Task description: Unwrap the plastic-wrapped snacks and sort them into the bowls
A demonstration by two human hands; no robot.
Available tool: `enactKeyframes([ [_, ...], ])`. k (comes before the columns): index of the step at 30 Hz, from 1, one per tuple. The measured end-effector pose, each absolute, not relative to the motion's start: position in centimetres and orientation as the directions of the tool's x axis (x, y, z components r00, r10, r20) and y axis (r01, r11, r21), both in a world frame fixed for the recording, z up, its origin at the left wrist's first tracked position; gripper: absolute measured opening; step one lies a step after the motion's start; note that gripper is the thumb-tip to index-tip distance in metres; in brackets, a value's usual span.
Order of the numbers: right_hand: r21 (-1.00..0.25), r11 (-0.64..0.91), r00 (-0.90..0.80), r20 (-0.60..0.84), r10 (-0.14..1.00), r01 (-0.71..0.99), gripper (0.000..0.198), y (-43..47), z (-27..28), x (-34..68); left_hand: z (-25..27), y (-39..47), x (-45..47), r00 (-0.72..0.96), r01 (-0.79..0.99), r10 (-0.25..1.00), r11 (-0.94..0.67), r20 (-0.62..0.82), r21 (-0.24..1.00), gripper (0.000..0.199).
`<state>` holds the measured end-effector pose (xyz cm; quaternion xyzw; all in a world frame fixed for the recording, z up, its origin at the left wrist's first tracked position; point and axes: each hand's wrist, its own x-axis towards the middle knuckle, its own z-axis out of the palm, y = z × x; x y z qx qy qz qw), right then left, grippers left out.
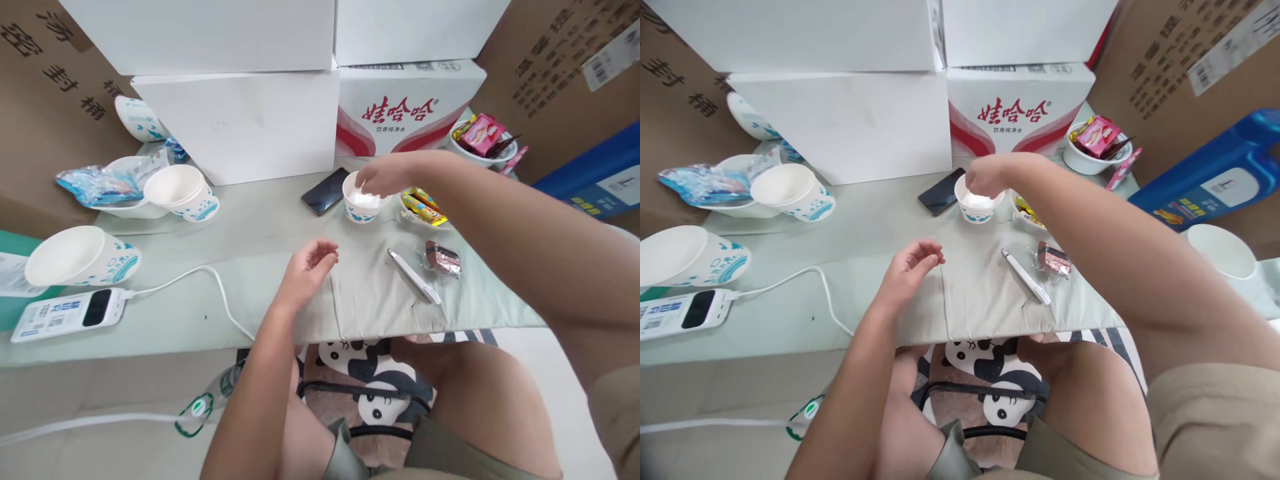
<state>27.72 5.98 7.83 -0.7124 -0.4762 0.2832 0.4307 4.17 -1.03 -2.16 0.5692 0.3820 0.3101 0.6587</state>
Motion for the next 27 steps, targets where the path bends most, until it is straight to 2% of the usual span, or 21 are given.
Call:
enactKeyframes([
  [1,-0.836,-0.181,0.308,-0.015,0.951,0.519,0.006,3.2,8.7,28.2,-2.1,-1.1,4.2,0.513,0.031,0.844,0.165,-0.158,0.986,0.025],
  [2,-0.797,-0.14,0.25,0.014,0.968,0.587,0.011,-0.1,9.1,28.8,-2.0,-1.2,4.2,0.511,0.034,0.844,0.168,-0.161,0.985,0.024],
  [3,-0.693,-0.053,0.225,0.16,0.961,0.719,0.012,-3.6,8.7,29.5,-1.9,-1.3,4.3,0.512,0.035,0.844,0.166,-0.161,0.985,0.024],
  [4,-0.619,-0.033,0.286,0.315,0.905,0.785,0.01,-7.2,7.7,30.3,-1.9,-1.3,4.3,0.515,0.037,0.843,0.161,-0.157,0.986,0.023],
  [5,-0.598,-0.068,0.395,0.435,0.809,0.799,0.005,-10.6,6.2,31.2,-2.0,-1.4,4.5,0.521,0.04,0.84,0.153,-0.151,0.987,0.022],
  [6,-0.592,-0.151,0.498,0.481,0.721,0.792,0.006,-13.4,4.2,32.0,-2.0,-1.4,4.7,0.529,0.044,0.837,0.143,-0.144,0.989,0.022],
  [8,-0.582,-0.218,0.507,0.396,0.766,0.784,0.019,-17.2,0.0,33.5,-2.2,-1.6,5.3,0.54,0.043,0.832,0.125,-0.128,0.991,0.021],
  [11,-0.549,-0.202,0.396,0.262,0.88,0.811,0.055,-18.0,-4.7,35.0,-2.6,-1.9,6.6,0.555,0.042,0.824,0.113,-0.118,0.993,0.021],
  [13,-0.524,-0.198,0.331,0.172,0.928,0.828,0.062,-17.1,-5.8,35.7,-2.8,-2.2,7.5,0.567,0.062,0.814,0.108,-0.124,0.992,0.022],
  [15,-0.507,-0.257,0.357,0.109,0.928,0.823,0.062,-16.4,-5.6,36.1,-3.0,-2.5,8.3,0.58,0.092,0.802,0.108,-0.142,0.99,0.024],
  [17,-0.549,-0.332,0.449,0.09,0.889,0.767,0.058,-16.6,-4.9,36.1,-3.2,-2.6,8.8,0.59,0.117,0.791,0.114,-0.162,0.987,0.025],
  [19,-0.717,-0.314,0.521,0.081,0.85,0.623,0.05,-17.4,-4.1,35.4,-3.4,-2.7,9.0,0.606,0.129,0.775,0.123,-0.176,0.984,0.026],
  [21,-0.921,-0.187,0.529,0.024,0.848,0.341,0.042,-17.8,-3.8,34.0,-3.7,-2.9,9.2,0.639,0.116,0.746,0.147,-0.187,0.982,0.03],
  [23,-0.996,-0.084,0.467,-0.056,0.883,0.038,0.042,-17.4,-3.8,32.0,-3.8,-3.2,9.5,0.703,0.074,0.68,0.222,-0.208,0.972,0.04],
  [24,-0.996,-0.068,0.422,-0.083,0.903,-0.051,0.043,-16.9,-3.9,30.8,-3.9,-3.4,9.6,0.741,0.044,0.636,0.275,-0.216,0.96,0.048],
  [25,-0.995,-0.069,0.37,-0.093,0.924,-0.077,0.043,-16.2,-4.0,29.7,-3.9,-3.6,9.8,0.773,0.012,0.596,0.327,-0.217,0.945,0.056],
  [27,-0.998,-0.069,0.273,-0.064,0.96,0.01,0.043,-15.1,-4.1,27.8,-3.9,-4.1,10.2,0.787,-0.042,0.581,0.387,-0.208,0.921,0.065],
])
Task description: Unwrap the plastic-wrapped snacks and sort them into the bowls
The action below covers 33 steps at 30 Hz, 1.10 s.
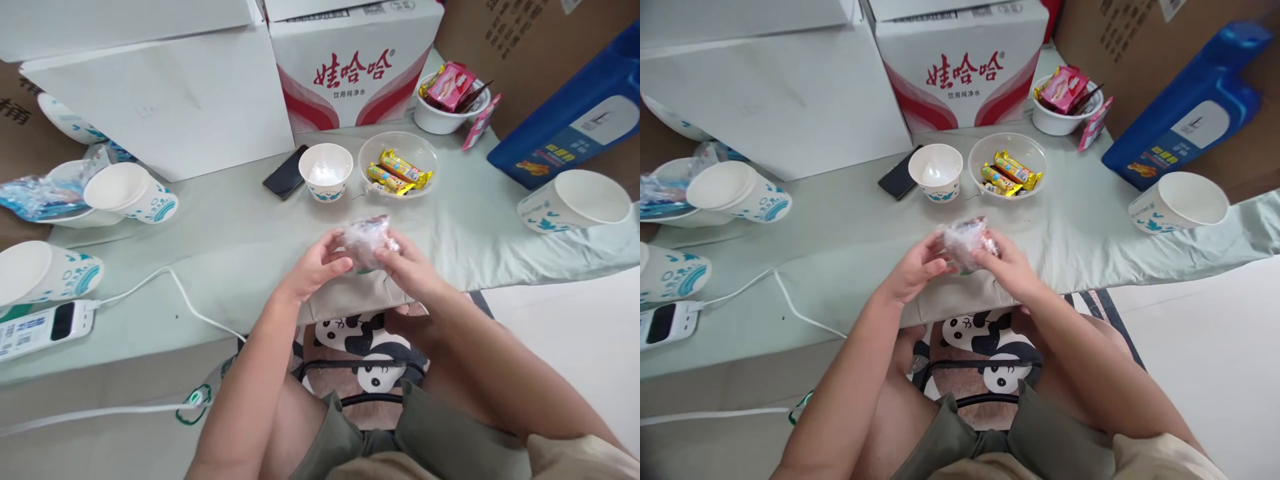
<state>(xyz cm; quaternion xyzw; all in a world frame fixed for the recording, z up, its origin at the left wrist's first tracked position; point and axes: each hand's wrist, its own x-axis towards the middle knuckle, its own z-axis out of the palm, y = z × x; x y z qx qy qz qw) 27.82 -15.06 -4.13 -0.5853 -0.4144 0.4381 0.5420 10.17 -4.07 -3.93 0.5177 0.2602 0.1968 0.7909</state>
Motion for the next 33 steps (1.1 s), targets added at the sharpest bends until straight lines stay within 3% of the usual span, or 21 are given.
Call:
enactKeyframes([
  [2,-0.983,-0.047,0.221,-0.007,0.975,0.179,0.041,-14.4,-4.3,27.0,-3.9,-4.3,10.3,0.728,-0.068,0.65,0.384,-0.218,0.921,0.062],
  [4,-0.911,-0.058,0.284,0.067,0.956,0.409,0.037,-14.5,-4.6,27.3,-4.0,-4.2,10.2,0.635,-0.051,0.724,0.389,-0.271,0.92,0.061],
  [7,-0.622,-0.224,0.416,0.181,0.891,0.75,0.038,-15.2,-5.6,29.1,-4.3,-3.8,9.7,0.54,-0.002,0.764,0.42,-0.353,0.908,0.068],
  [9,-0.421,-0.317,0.418,0.172,0.892,0.85,0.043,-15.6,-6.3,30.3,-4.6,-3.7,9.3,0.514,0.03,0.776,0.408,-0.364,0.912,0.059],
  [11,-0.326,-0.342,0.396,0.113,0.911,0.881,0.037,-15.9,-6.6,30.9,-4.8,-3.6,9.2,0.515,0.049,0.782,0.381,-0.35,0.923,0.048],
  [14,-0.376,-0.34,0.4,0.093,0.912,0.862,0.025,-16.2,-6.4,31.2,-4.9,-3.5,9.0,0.518,0.073,0.793,0.331,-0.319,0.941,0.059],
  [17,-0.591,-0.254,0.391,0.115,0.913,0.766,0.024,-16.6,-5.5,31.1,-4.9,-3.4,9.0,0.494,0.077,0.812,0.316,-0.311,0.946,0.087],
  [20,-0.738,-0.085,0.32,0.183,0.93,0.669,0.024,-16.9,-4.7,30.7,-4.9,-3.1,9.1,0.501,0.067,0.809,0.318,-0.308,0.946,0.077],
  [24,-0.731,0.083,0.233,0.321,0.918,0.677,0.023,-16.8,-4.4,30.3,-5.1,-2.9,9.3,0.522,0.068,0.828,0.197,-0.203,0.978,0.051],
  [30,-0.694,0.166,0.199,0.414,0.889,0.701,0.023,-16.7,-4.5,29.8,-5.6,-2.6,9.4,0.488,-0.035,0.869,0.113,-0.082,0.993,0.085],
  [33,-0.699,0.134,0.199,0.373,0.906,0.702,0.025,-16.8,-4.4,29.3,-5.6,-2.7,9.5,0.446,-0.042,0.894,0.076,-0.05,0.996,0.085],
])
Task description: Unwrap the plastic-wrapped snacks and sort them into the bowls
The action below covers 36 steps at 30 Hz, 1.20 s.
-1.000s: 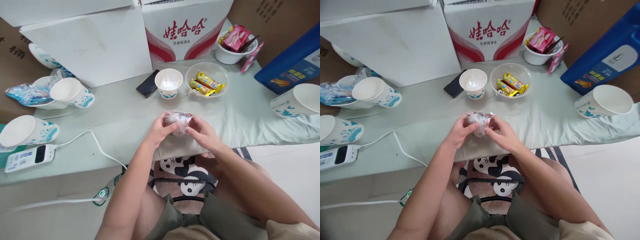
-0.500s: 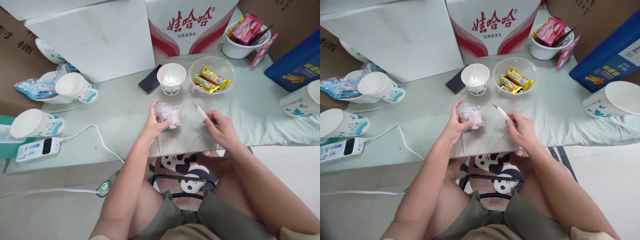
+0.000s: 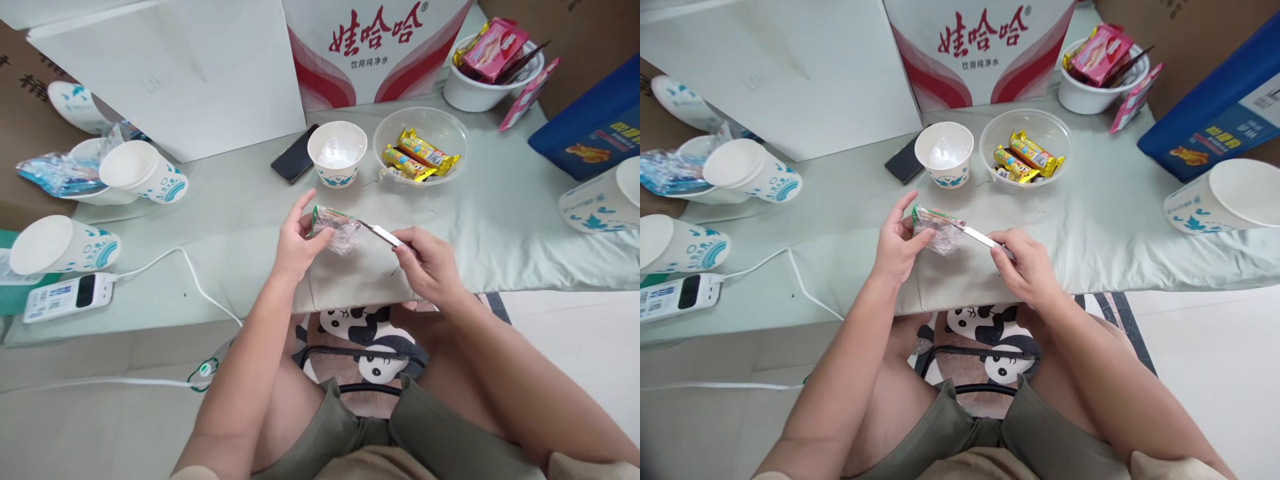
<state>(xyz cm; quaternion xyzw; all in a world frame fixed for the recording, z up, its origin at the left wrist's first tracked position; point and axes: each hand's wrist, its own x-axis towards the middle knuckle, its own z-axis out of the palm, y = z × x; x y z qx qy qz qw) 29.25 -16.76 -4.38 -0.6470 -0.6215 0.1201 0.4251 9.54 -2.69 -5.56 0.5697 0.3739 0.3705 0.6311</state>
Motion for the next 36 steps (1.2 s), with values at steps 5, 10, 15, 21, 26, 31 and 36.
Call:
enactKeyframes([
  [5,-0.746,-0.006,0.231,0.198,0.953,0.666,0.032,-16.4,-4.4,27.8,-5.7,-2.9,9.7,0.413,0.129,0.907,0.034,-0.085,0.991,0.053],
  [10,-0.761,0.019,0.225,0.215,0.95,0.649,0.037,-15.7,-5.0,27.1,-5.8,-3.0,9.6,0.468,0.233,0.878,-0.015,-0.099,0.972,0.05],
  [15,-0.745,0.018,0.201,0.202,0.958,0.666,0.042,-15.5,-5.6,27.0,-6.1,-3.1,9.3,0.523,0.237,0.84,0.019,-0.144,0.971,0.061],
  [21,-0.743,-0.043,0.176,0.102,0.979,0.668,0.044,-15.7,-5.6,26.7,-6.8,-2.9,9.1,0.523,0.254,0.843,-0.016,-0.123,0.967,0.059],
  [26,-0.739,-0.081,0.178,0.053,0.983,0.669,0.044,-16.0,-4.9,26.8,-6.6,-2.8,9.1,0.513,0.268,0.853,-0.051,-0.098,0.962,0.049],
  [31,-0.737,-0.118,0.155,-0.018,0.988,0.665,0.043,-17.6,-3.7,27.7,-6.7,-2.9,9.1,0.501,0.292,0.86,-0.063,-0.097,0.954,0.048],
  [36,-0.701,-0.136,0.132,-0.061,0.989,0.7,0.039,-20.1,-3.2,29.6,-6.6,-2.7,9.4,0.456,0.338,0.884,-0.063,-0.105,0.939,0.042],
])
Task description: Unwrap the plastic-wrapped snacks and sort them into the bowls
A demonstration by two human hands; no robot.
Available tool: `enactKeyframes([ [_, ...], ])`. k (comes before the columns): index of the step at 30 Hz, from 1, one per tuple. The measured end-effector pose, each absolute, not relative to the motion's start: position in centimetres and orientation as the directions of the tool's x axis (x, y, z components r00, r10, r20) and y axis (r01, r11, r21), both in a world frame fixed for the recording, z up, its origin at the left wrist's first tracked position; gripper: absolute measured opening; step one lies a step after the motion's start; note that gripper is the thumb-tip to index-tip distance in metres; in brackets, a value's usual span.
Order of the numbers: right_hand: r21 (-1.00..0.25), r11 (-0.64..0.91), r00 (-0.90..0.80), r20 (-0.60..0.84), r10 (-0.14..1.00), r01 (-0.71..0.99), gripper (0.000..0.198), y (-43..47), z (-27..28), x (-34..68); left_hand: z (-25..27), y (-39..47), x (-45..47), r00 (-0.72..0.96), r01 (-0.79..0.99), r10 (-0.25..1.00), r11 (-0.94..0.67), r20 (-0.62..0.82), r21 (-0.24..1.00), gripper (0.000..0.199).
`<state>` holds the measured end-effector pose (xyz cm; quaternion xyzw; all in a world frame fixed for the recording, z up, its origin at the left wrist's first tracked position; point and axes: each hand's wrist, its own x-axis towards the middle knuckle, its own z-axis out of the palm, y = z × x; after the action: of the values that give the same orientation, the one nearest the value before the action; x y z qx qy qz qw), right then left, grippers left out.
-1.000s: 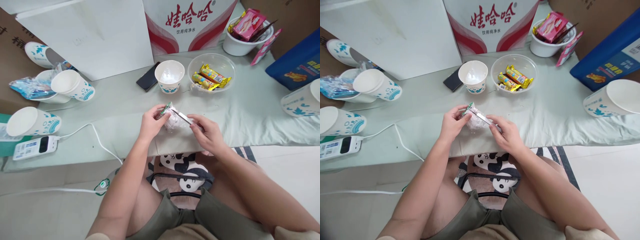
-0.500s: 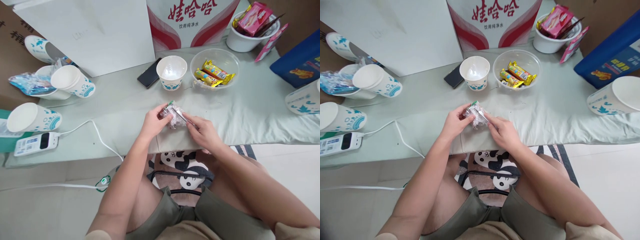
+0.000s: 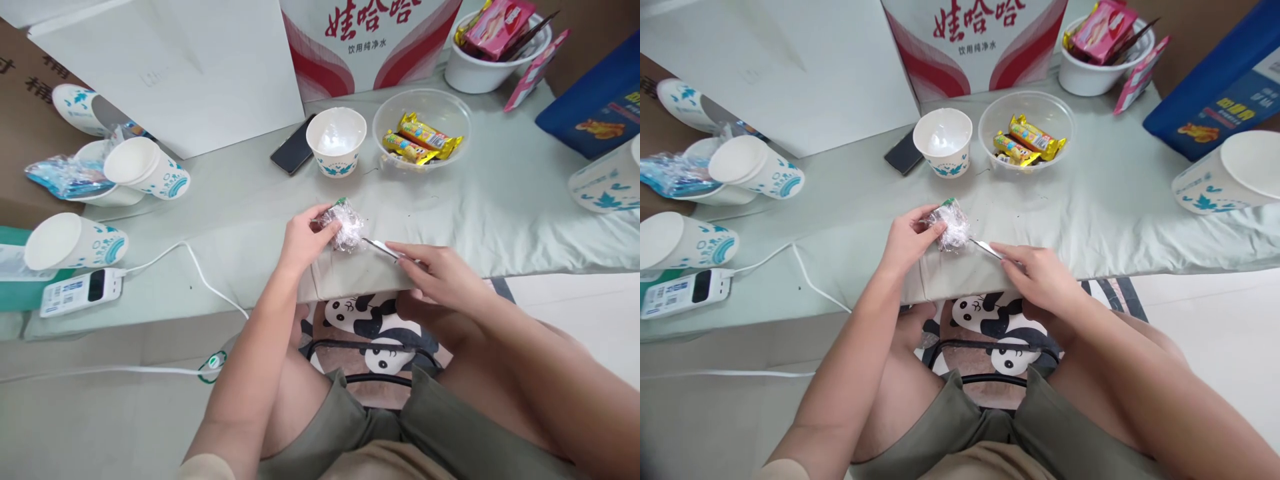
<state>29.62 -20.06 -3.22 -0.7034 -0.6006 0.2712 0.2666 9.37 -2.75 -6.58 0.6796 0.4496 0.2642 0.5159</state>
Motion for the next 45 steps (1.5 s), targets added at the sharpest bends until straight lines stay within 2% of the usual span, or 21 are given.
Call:
enactKeyframes([
  [3,-0.638,-0.216,0.26,-0.026,0.965,0.739,0.034,-20.8,-3.5,31.3,-6.0,-2.7,9.3,0.414,0.349,0.909,-0.193,0.034,0.917,0.045],
  [6,-0.504,-0.325,0.387,0.02,0.922,0.8,0.026,-20.5,-4.2,33.1,-5.2,-2.8,9.1,0.535,0.352,0.825,-0.412,0.18,0.84,0.043],
  [8,-0.396,-0.369,0.422,0.054,0.905,0.841,0.022,-19.8,-4.7,33.9,-4.8,-3.0,8.9,0.642,0.369,0.751,-0.479,0.155,0.796,0.041],
  [10,-0.311,-0.376,0.425,0.106,0.899,0.873,0.021,-19.1,-5.1,34.2,-4.6,-3.4,9.0,0.671,0.407,0.733,-0.486,0.108,0.774,0.039],
  [12,-0.295,-0.321,0.38,0.17,0.909,0.9,0.021,-18.5,-5.1,33.8,-4.6,-3.7,9.2,0.639,0.432,0.763,-0.461,0.098,0.775,0.031],
  [15,-0.412,-0.111,0.218,0.222,0.95,0.904,0.024,-17.8,-4.9,31.9,-4.6,-4.0,9.6,0.532,0.435,0.841,-0.373,0.1,0.819,0.011],
  [18,-0.527,0.085,0.072,0.27,0.96,0.845,0.035,-17.3,-4.7,29.3,-4.6,-4.2,9.9,0.451,0.363,0.893,-0.195,0.011,0.911,0.021],
  [21,-0.57,0.161,0.011,0.286,0.958,0.805,0.05,-16.5,-4.8,27.6,-4.6,-4.4,10.1,0.527,0.226,0.834,0.05,-0.165,0.973,0.024],
  [23,-0.573,0.159,-0.004,0.262,0.965,0.804,0.041,-16.0,-5.0,27.3,-4.5,-4.4,10.0,0.548,0.211,0.803,0.137,-0.234,0.968,0.022],
  [25,-0.566,0.144,-0.005,0.24,0.971,0.812,0.027,-15.6,-5.0,27.5,-4.4,-4.3,9.7,0.493,0.233,0.828,0.171,-0.268,0.957,0.015],
  [29,-0.609,0.088,0.09,0.256,0.963,0.788,0.02,-15.7,-4.6,28.4,-3.9,-3.4,8.8,0.352,0.238,0.885,0.232,-0.306,0.943,0.006],
  [32,-0.646,-0.048,0.263,0.24,0.934,0.762,0.014,-16.3,-4.0,29.1,-3.8,-2.8,7.9,0.284,0.271,0.903,0.247,-0.323,0.93,0.003],
  [36,-0.61,-0.225,0.391,0.152,0.908,0.76,0.006,-17.2,-3.7,30.2,-4.7,-1.9,6.8,0.194,0.471,0.903,0.257,-0.383,0.844,0.01],
  [37,-0.583,-0.257,0.398,0.125,0.909,0.771,0.005,-17.3,-3.7,30.6,-5.0,-1.6,6.6,0.181,0.518,0.915,0.224,-0.362,0.825,0.012],
  [39,-0.509,-0.32,0.426,0.105,0.899,0.799,0.004,-17.6,-3.9,31.2,-5.5,-1.2,6.2,0.153,0.576,0.962,0.099,-0.226,0.811,0.017],
  [42,-0.42,-0.365,0.488,0.234,0.841,0.831,0.015,-17.8,-4.0,31.7,-5.5,-0.9,6.0,0.129,0.526,0.987,-0.147,0.092,0.838,0.021],
  [43,-0.413,-0.326,0.463,0.294,0.836,0.851,0.02,-17.9,-4.0,31.6,-5.3,-1.0,6.0,0.175,0.476,0.972,-0.224,0.158,0.85,0.023],
  [45,-0.411,-0.134,0.302,0.377,0.876,0.902,0.027,-18.0,-3.9,31.2,-4.9,-1.3,6.1,0.379,0.37,0.903,-0.346,0.2,0.862,0.032],
])
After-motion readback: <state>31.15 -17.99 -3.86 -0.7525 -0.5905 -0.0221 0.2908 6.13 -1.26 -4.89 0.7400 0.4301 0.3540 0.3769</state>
